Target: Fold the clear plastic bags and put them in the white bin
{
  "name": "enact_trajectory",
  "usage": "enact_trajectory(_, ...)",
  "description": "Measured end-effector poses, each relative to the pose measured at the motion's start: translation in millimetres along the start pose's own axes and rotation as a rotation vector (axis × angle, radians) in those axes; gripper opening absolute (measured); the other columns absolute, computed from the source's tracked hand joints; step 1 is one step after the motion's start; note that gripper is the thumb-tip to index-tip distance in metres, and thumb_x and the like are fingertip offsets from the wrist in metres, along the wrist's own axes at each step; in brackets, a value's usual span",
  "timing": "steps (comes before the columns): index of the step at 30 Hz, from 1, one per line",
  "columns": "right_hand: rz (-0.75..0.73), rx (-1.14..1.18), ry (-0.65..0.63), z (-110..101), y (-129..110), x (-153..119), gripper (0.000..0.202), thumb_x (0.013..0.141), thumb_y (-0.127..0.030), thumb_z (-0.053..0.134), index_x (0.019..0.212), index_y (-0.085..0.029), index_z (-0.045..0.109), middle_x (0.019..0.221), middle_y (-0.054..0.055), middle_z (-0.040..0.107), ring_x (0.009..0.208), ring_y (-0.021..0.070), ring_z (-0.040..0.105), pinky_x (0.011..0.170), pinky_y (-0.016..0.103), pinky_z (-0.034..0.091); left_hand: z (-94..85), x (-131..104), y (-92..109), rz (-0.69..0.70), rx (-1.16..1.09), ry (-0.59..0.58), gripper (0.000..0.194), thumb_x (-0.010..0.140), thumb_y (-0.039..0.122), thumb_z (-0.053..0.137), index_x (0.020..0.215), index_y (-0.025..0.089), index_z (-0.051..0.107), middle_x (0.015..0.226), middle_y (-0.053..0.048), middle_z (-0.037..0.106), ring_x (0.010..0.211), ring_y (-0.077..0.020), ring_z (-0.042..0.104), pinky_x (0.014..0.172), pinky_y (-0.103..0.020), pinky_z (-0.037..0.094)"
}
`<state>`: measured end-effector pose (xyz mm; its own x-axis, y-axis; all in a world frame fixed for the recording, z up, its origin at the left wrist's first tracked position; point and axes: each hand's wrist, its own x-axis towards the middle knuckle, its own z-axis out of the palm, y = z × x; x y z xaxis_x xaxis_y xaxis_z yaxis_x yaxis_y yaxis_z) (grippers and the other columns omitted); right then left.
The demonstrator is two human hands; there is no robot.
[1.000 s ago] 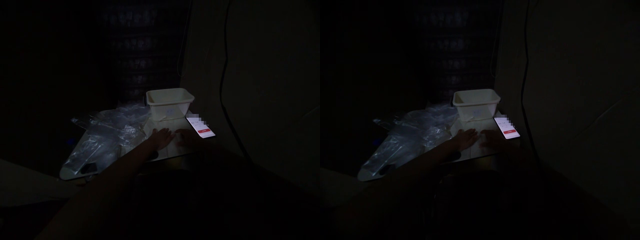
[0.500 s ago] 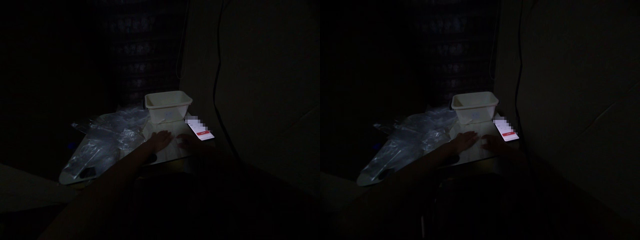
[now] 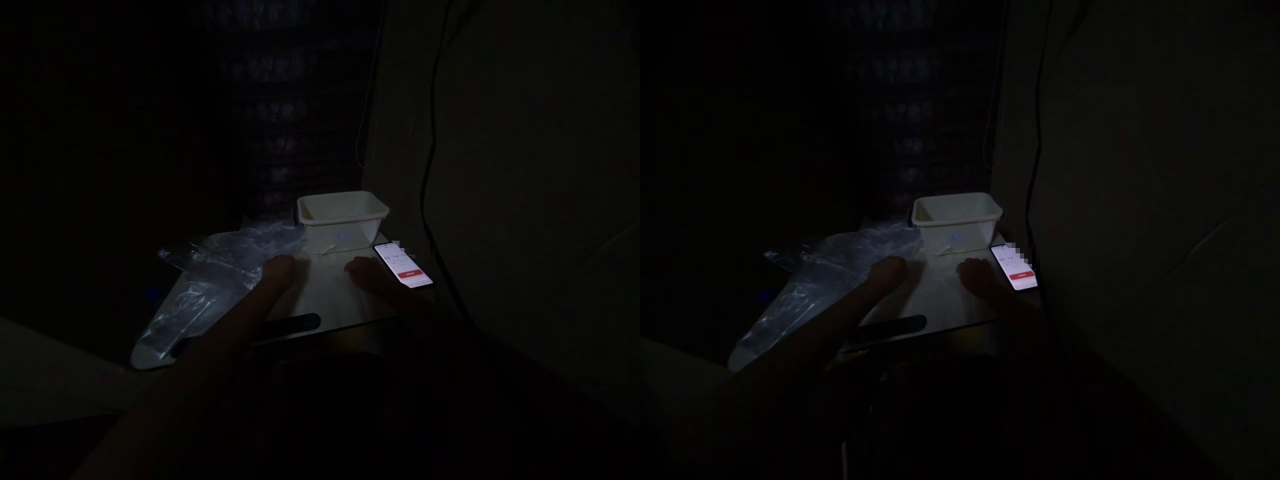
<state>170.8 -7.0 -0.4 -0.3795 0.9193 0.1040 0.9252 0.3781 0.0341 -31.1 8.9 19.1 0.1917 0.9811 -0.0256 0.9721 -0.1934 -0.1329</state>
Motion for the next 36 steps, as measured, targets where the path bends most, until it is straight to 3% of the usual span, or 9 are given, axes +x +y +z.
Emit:
enact_trajectory(6,0.008,0.004,-0.024,5,-4,21,0.035,0.078,-0.016,0.028,0.098,-0.018,0.057,0.104,0.008,0.056,0.093,0.0186,0.05,0.076,0.032,0.035,7.1,10,-6,-0.083,-0.146,-0.085,0.03,0.073,0.029,0.038,0.091,0.015,0.058,0.098,-0.012,0.059,0.086,-0.0213,0.056,0.063,-0.027,0.044)
enact_trajectory(13,-0.099,-0.049,-0.11,6,-11,23,0.036,0.078,-0.02,0.03,0.103,-0.026,0.055,0.102,0.008,0.056,0.092,0.0213,0.051,0.074,0.036,0.035,16.5,23,2,0.023,-0.232,-0.115,0.027,0.073,0.03,0.041,0.078,0.014,0.062,0.089,-0.01,0.062,0.086,-0.0178,0.056,0.068,-0.021,0.04)
enact_trajectory(17,-0.07,-0.024,-0.134,4,-10,21,0.035,0.078,-0.021,0.031,0.102,-0.025,0.056,0.104,0.008,0.056,0.095,0.0215,0.05,0.077,0.036,0.035,17.6,24,11,-0.072,-0.32,-0.151,0.033,0.068,0.04,0.046,0.077,0.013,0.063,0.086,-0.012,0.062,0.084,-0.0219,0.056,0.061,-0.023,0.042)
enact_trajectory(22,-0.063,-0.014,-0.123,5,-9,19,0.039,0.078,-0.018,0.028,0.11,-0.023,0.051,0.104,0.009,0.055,0.095,0.0213,0.05,0.078,0.036,0.036,13.8,20,24,-0.184,-0.385,-0.133,0.023,0.06,0.024,0.055,0.078,0.012,0.062,0.089,-0.014,0.061,0.087,-0.0268,0.055,0.068,-0.032,0.041)
enact_trajectory(25,-0.074,0.035,-0.101,8,-7,18,0.044,0.078,-0.019,0.029,0.121,-0.021,0.038,0.11,0.009,0.052,0.099,0.0187,0.048,0.08,0.032,0.036,12.6,20,26,-0.161,-0.383,-0.062,0.021,0.061,0.018,0.052,0.078,0.011,0.061,0.092,-0.016,0.06,0.094,-0.0296,0.05,0.076,-0.038,0.036)
enact_trajectory(27,-0.093,0.071,-0.112,9,-6,18,0.043,0.079,-0.023,0.03,0.121,-0.02,0.038,0.112,0.009,0.051,0.099,0.0176,0.048,0.08,0.03,0.037,12.4,22,25,-0.128,-0.41,-0.014,0.019,0.063,0.017,0.05,0.077,0.01,0.061,0.092,-0.016,0.06,0.095,-0.029,0.05,0.078,-0.038,0.035)
enact_trajectory(32,-0.09,0.066,-0.157,11,-7,16,0.039,0.08,-0.026,0.029,0.116,-0.019,0.044,0.107,0.009,0.055,0.094,0.0187,0.052,0.077,0.03,0.039,13.5,28,25,-0.081,-0.549,-0.003,0.016,0.068,0.018,0.046,0.07,0.011,0.06,0.071,-0.007,0.061,0.072,-0.0164,0.057,0.063,-0.022,0.04)
enact_trajectory(36,-0.085,0.043,-0.156,13,-7,18,0.041,0.079,-0.026,0.03,0.118,-0.019,0.041,0.109,0.01,0.053,0.096,0.0203,0.051,0.078,0.032,0.039,15.2,25,32,-0.181,-0.855,-0.053,0.031,0.068,0.022,0.051,0.096,0.01,0.051,0.058,0.0,0.055,0.05,-0.0088,0.05,0.046,-0.018,0.037)
